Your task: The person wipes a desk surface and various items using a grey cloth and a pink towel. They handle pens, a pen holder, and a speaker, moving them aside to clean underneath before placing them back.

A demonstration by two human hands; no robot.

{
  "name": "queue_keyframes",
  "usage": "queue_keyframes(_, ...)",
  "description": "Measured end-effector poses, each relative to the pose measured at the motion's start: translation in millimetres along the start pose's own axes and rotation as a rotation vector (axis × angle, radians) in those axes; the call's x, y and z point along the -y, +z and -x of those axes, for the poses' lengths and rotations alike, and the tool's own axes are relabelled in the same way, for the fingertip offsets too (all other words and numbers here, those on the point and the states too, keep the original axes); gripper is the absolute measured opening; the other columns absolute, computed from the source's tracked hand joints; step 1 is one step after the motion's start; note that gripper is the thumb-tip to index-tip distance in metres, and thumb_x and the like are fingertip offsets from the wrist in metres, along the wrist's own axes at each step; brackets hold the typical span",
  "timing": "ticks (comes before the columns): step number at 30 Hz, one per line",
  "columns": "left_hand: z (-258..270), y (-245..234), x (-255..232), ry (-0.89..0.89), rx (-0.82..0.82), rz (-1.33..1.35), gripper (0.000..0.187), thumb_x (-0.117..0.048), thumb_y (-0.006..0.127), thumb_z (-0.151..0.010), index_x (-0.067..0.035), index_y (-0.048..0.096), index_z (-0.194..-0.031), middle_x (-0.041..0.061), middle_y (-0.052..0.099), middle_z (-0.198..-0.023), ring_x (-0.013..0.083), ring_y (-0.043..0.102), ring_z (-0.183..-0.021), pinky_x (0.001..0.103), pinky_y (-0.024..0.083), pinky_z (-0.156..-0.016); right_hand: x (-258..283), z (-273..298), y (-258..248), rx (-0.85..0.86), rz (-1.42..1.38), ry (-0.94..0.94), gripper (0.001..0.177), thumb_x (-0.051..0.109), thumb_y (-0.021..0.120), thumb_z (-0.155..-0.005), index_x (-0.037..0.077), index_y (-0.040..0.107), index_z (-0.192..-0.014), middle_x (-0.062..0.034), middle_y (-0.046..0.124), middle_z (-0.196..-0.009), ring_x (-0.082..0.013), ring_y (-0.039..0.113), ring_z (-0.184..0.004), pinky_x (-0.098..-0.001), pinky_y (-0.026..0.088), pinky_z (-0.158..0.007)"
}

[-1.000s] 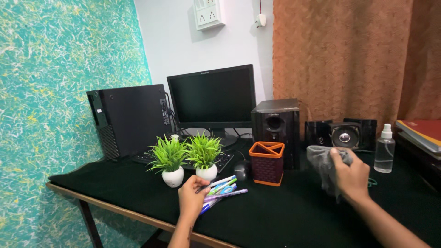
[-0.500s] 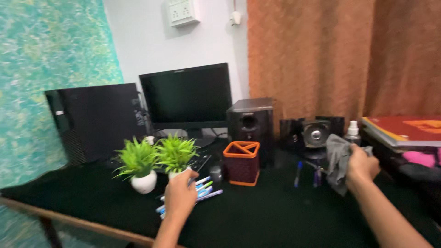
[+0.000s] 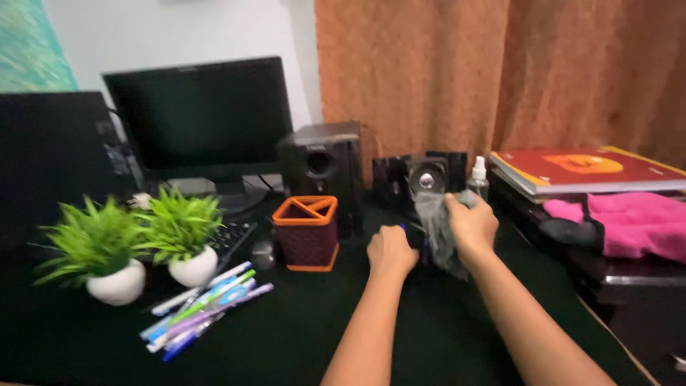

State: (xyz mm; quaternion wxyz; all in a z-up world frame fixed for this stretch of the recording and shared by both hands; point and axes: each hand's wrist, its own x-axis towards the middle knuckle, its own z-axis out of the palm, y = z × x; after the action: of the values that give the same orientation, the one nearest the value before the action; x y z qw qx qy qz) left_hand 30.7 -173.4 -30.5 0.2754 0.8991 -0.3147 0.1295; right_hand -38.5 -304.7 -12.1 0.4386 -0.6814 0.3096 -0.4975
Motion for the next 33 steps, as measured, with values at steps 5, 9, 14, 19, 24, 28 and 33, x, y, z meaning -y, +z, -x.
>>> queue_keyframes(5,-39.7,55.6,17.4,-0.177,-0.043,0.11,0.026,-0.008,0.072,-0.083,0.0,0.075,-0.107,0.026,0.07,-0.116,0.0418,0.068,-0.112,0.047,0.059,-0.092,6.0,7.1,7.6,-0.03,0.029,-0.064,0.04,0.042,0.072,-0.09,0.004,0.074,-0.101,-0.0225,0.074,-0.098,-0.0397,0.071,-0.098,-0.0442,0.052,-0.089)
queue_keyframes(9,-57.1,62.8,53.2,-0.151,-0.215,0.333,0.026,-0.019,0.068,-0.09,0.003,0.077,-0.1,0.029,0.072,-0.102,0.0418,0.071,-0.098,0.046,0.056,-0.083,3.3,2.5,12.6,-0.204,-0.077,-0.252,0.043,0.041,0.069,-0.098,0.006,0.067,-0.123,-0.0219,0.073,-0.108,-0.0388,0.069,-0.103,-0.0442,0.051,-0.091)
queue_keyframes(14,-27.3,23.6,31.0,-0.15,0.596,1.36,0.022,-0.029,0.058,-0.098,-0.009,0.061,-0.091,-0.004,0.043,-0.06,0.0029,0.033,-0.041,0.022,0.022,-0.035,-16.7,-3.0,21.4,-0.04,-0.223,-0.685,0.045,0.03,0.072,-0.105,0.0,0.059,-0.135,-0.0215,0.066,-0.13,-0.0325,0.063,-0.119,-0.0423,0.047,-0.099)
queue_keyframes(19,4.7,9.4,4.4,-0.083,0.796,1.168,0.015,-0.027,0.056,-0.101,-0.02,0.047,-0.091,-0.004,0.043,-0.062,0.005,0.033,-0.042,0.023,0.021,-0.036,-20.2,-5.1,15.4,0.14,-0.234,-0.291,0.041,0.032,0.08,-0.085,0.002,0.071,-0.111,-0.0106,0.076,-0.096,-0.0186,0.068,-0.086,-0.0342,0.054,-0.078)
queue_keyframes(24,13.0,3.9,-2.1,0.02,0.943,1.329,0.031,-0.035,0.053,-0.106,-0.018,0.043,-0.083,-0.003,0.041,-0.06,0.0055,0.035,-0.043,0.023,0.025,-0.036,-30.1,-30.1,13.4,0.02,-0.115,-0.186,0.045,0.045,0.078,-0.097,0.0,0.073,-0.097,-0.0119,0.072,-0.087,-0.0227,0.068,-0.076,-0.0356,0.052,-0.071)
queue_keyframes(28,10.0,-1.5,2.5,0.002,0.83,1.471,0.034,-0.031,0.051,-0.102,-0.01,0.045,-0.076,0.008,0.054,-0.064,0.0218,0.056,-0.052,0.034,0.048,-0.05,-53.9,-63.0,9.8,0.255,-0.977,0.279,0.049,0.057,0.064,-0.094,0.009,0.071,-0.096,-0.0096,0.072,-0.088,-0.029,0.068,-0.073,-0.0442,0.056,-0.067)
queue_keyframes(33,-34.0,36.2,34.6,-0.08,0.419,1.815,0.021,-0.024,0.056,-0.102,-0.005,0.055,-0.093,0.011,0.062,-0.086,0.0275,0.062,-0.082,0.042,0.055,-0.08,-13.8,-33.4,-5.8,0.343,-1.22,0.254,0.059,0.062,0.048,-0.097,0.008,0.067,-0.109,-0.0164,0.074,-0.101,-0.0383,0.073,-0.089,-0.0532,0.061,-0.084)
